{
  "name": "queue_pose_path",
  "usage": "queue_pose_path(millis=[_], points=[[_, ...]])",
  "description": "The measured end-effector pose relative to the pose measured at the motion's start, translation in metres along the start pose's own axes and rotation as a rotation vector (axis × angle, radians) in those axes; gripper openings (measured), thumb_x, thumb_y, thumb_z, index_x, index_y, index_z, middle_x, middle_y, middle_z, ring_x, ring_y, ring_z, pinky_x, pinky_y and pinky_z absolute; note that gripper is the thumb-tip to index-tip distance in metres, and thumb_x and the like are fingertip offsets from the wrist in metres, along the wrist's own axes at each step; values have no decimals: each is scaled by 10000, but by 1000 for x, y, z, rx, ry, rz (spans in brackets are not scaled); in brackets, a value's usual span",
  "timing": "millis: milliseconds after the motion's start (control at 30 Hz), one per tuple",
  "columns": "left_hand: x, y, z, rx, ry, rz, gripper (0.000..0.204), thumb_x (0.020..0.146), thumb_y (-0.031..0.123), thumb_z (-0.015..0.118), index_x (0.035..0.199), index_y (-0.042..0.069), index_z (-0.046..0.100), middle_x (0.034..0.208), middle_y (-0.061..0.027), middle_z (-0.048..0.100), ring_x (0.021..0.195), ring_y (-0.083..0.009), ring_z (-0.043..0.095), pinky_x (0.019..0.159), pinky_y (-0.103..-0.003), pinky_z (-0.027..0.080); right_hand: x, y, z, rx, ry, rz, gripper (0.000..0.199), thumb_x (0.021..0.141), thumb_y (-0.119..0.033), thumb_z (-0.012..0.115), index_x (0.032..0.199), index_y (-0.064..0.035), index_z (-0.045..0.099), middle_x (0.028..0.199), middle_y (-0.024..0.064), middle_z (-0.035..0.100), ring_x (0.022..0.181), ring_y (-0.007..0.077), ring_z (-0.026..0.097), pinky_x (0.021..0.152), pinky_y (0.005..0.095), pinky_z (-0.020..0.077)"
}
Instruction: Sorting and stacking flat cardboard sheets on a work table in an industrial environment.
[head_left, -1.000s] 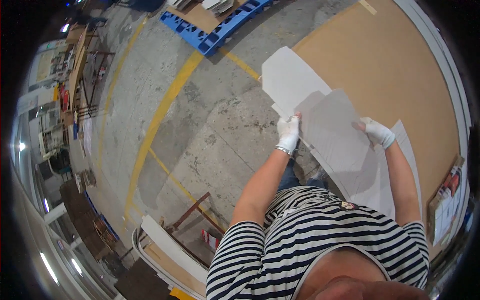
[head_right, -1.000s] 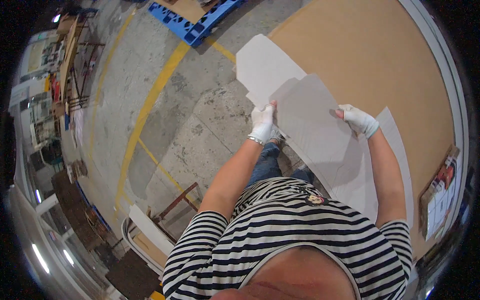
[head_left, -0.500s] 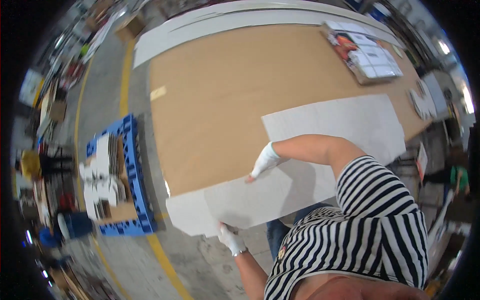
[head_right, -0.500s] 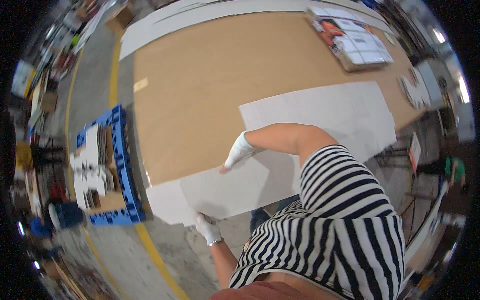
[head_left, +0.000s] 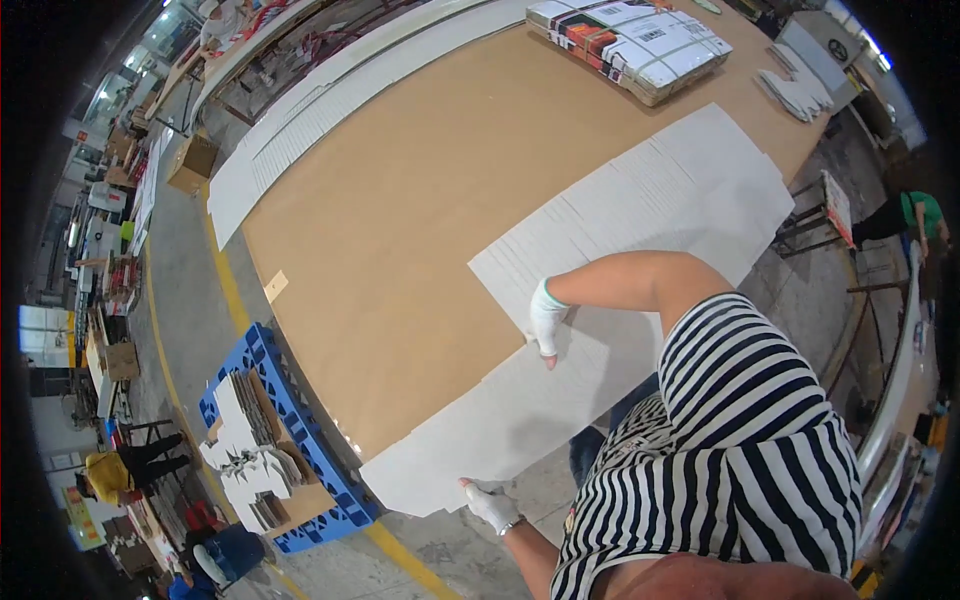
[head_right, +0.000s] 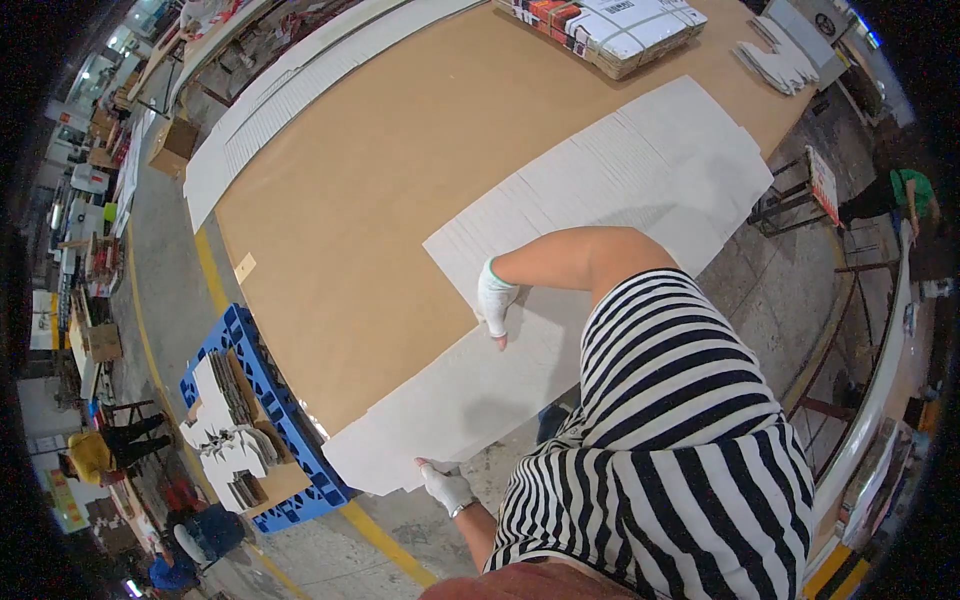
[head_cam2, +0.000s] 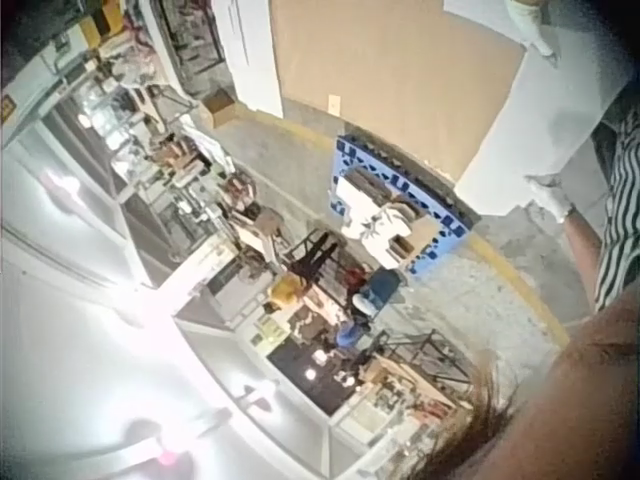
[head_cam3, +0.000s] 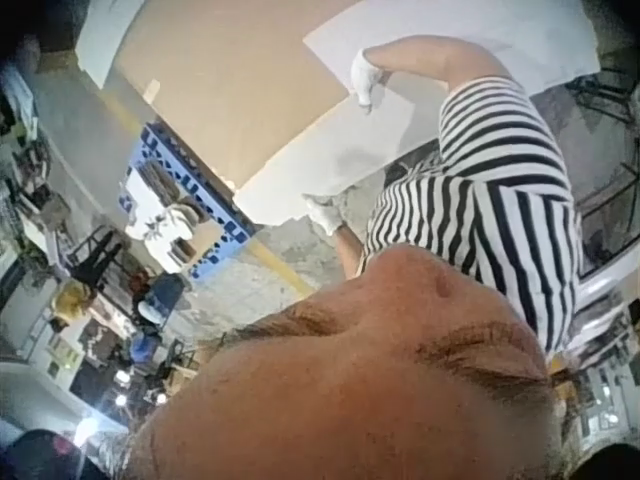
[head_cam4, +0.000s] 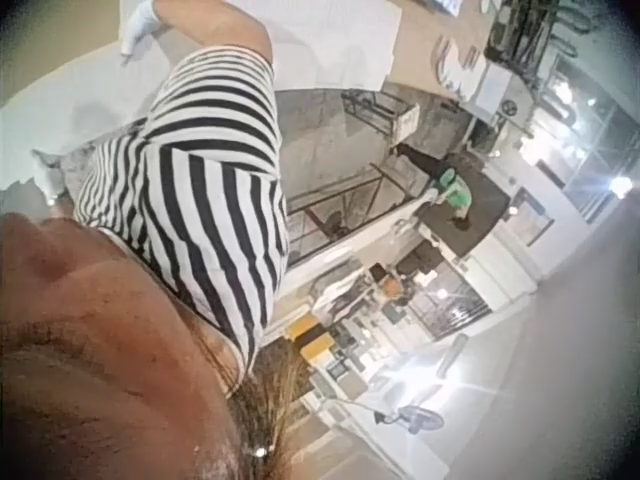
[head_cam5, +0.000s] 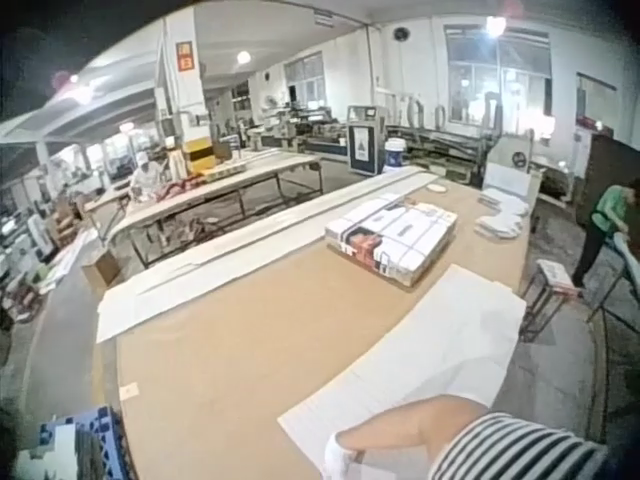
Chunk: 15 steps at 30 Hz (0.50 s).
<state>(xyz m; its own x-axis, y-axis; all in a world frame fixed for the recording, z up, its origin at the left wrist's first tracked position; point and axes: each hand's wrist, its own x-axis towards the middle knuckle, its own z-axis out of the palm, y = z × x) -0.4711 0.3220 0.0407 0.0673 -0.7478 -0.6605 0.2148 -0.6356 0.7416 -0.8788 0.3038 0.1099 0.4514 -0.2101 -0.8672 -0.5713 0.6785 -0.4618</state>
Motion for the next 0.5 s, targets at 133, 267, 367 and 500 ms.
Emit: queue_pose_path(millis=[133,267,367,500], points=[[1,2,-1,32,-11,-50,575,912,377,549,1342,32,384,1282,-119,486,1135,-254,514,871,-403,488,15,24,8,-212,275,-114,671,703,-288,768,1243,15,509,1071,141,627,981,264,590,827,397,457],[-2,2,6,-4,-8,9,572,912,370,550,1341,29,384,1294,-116,481,1146,-249,508,881,-405,484,39,41,9,-180,252,-208,643,696,-259,757,1218,34,521,997,157,636,934,263,598,788,389,461],[-7,5,12,-17,-22,41,558,918,379,535,1329,27,399,1296,-116,480,1143,-247,510,886,-404,480,39,38,13,-164,255,-194,663,702,-246,768,1238,22,484,1055,168,608,922,264,590,731,381,472],[-2,-1,11,-16,-71,-16,534,932,378,501,1321,24,406,1284,-115,488,1143,-250,512,892,-409,473,44,48,16,-295,401,-180,667,711,-267,741,1243,37,477,1082,196,596,956,288,581,767,383,473]])
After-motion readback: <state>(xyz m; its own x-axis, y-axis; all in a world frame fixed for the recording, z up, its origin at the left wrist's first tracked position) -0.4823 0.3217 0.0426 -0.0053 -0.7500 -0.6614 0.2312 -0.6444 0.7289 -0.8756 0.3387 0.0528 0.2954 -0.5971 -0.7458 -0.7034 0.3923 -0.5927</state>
